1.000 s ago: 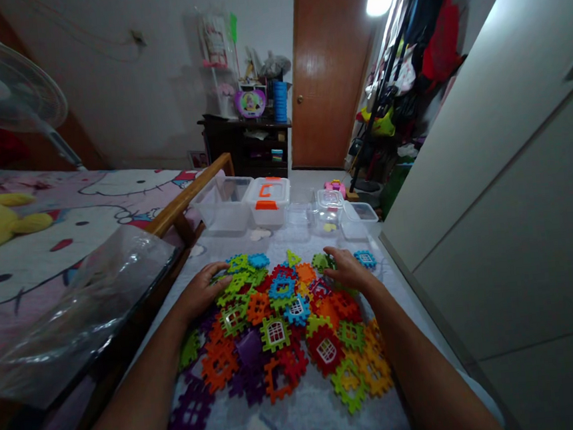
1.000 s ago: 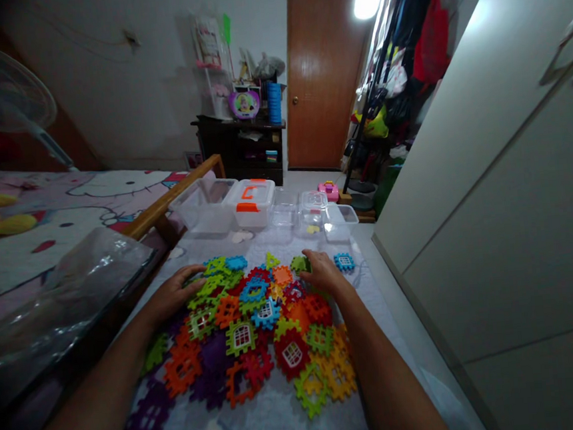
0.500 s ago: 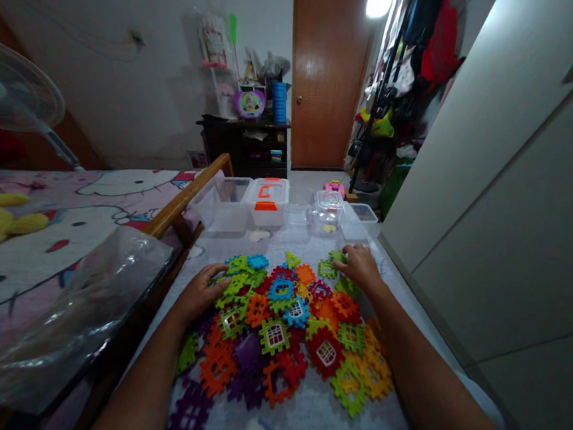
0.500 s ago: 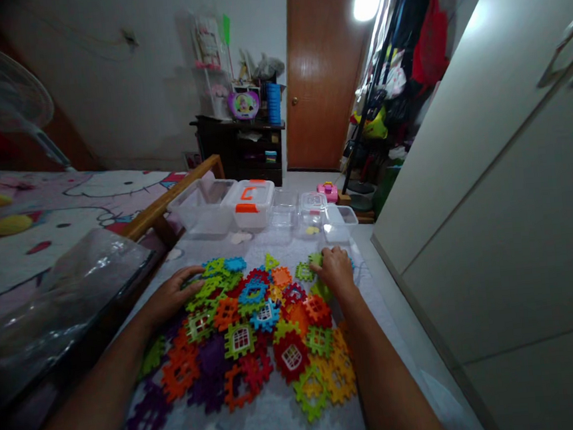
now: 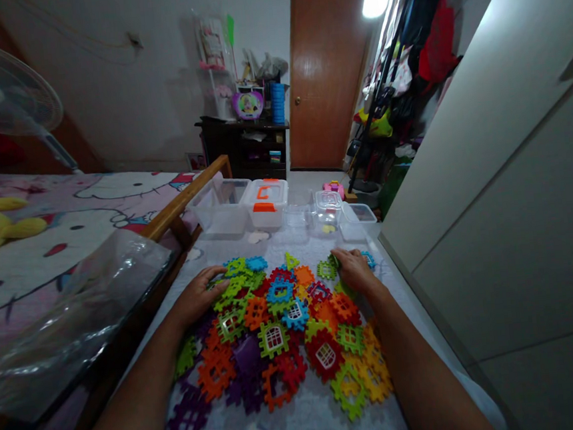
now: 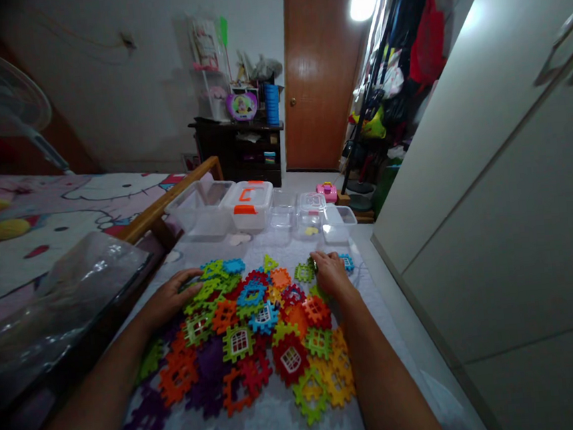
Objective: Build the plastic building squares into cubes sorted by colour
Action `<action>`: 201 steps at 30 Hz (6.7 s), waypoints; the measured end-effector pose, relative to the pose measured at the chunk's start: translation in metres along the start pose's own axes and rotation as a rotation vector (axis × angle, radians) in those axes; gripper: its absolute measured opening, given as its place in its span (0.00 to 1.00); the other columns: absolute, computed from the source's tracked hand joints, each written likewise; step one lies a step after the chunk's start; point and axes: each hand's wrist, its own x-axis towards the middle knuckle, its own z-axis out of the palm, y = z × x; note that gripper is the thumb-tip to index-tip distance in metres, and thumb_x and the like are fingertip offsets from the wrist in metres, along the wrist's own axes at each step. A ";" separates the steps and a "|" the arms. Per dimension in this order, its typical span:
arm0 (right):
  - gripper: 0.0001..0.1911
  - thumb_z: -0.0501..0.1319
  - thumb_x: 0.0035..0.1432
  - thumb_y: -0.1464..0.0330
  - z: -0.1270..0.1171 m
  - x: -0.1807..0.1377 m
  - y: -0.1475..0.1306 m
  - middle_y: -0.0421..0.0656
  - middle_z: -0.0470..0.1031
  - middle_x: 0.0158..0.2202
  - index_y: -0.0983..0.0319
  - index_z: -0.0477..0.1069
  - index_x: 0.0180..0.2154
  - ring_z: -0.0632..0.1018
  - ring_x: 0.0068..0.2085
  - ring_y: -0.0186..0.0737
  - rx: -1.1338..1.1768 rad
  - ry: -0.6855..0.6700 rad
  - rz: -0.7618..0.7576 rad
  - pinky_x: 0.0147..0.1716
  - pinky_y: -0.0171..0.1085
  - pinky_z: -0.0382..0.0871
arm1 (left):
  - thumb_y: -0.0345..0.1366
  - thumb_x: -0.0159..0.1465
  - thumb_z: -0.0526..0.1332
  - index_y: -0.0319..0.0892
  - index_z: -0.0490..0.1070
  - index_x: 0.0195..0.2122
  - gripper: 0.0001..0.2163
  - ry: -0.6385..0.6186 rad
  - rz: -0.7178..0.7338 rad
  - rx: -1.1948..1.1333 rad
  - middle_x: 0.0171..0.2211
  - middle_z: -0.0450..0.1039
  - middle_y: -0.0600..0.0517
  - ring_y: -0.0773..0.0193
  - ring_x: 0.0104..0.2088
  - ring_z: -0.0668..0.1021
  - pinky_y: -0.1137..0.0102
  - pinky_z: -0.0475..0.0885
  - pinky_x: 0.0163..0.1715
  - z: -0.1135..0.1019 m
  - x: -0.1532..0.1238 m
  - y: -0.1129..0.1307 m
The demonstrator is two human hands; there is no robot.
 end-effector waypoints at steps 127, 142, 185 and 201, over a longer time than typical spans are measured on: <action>0.29 0.60 0.56 0.70 -0.010 0.008 0.035 0.51 0.69 0.58 0.60 0.64 0.60 0.64 0.61 0.53 0.180 0.068 0.012 0.61 0.51 0.50 | 0.60 0.57 0.56 0.41 0.72 0.49 0.29 0.006 -0.010 0.004 0.52 0.73 0.45 0.49 0.53 0.75 0.58 0.66 0.58 0.001 0.002 -0.003; 0.38 0.62 0.48 0.72 -0.012 0.006 0.026 0.53 0.65 0.61 0.61 0.61 0.63 0.61 0.62 0.55 0.119 -0.002 0.036 0.61 0.49 0.49 | 0.60 0.56 0.56 0.41 0.73 0.49 0.30 0.007 -0.016 -0.003 0.52 0.73 0.45 0.49 0.54 0.74 0.60 0.66 0.58 0.000 0.001 0.000; 0.34 0.60 0.45 0.76 -0.010 -0.009 0.072 0.49 0.68 0.58 0.58 0.67 0.56 0.68 0.55 0.53 0.129 -0.027 0.132 0.52 0.45 0.61 | 0.60 0.57 0.57 0.42 0.73 0.50 0.29 0.012 -0.005 -0.014 0.53 0.73 0.46 0.49 0.55 0.74 0.58 0.65 0.58 0.003 0.003 -0.011; 0.33 0.61 0.45 0.75 -0.007 -0.010 0.075 0.48 0.70 0.54 0.57 0.69 0.55 0.69 0.52 0.52 0.108 0.017 0.115 0.51 0.44 0.61 | 0.61 0.56 0.57 0.42 0.73 0.49 0.30 -0.005 -0.029 -0.017 0.53 0.73 0.46 0.49 0.54 0.74 0.59 0.65 0.59 0.001 0.002 -0.004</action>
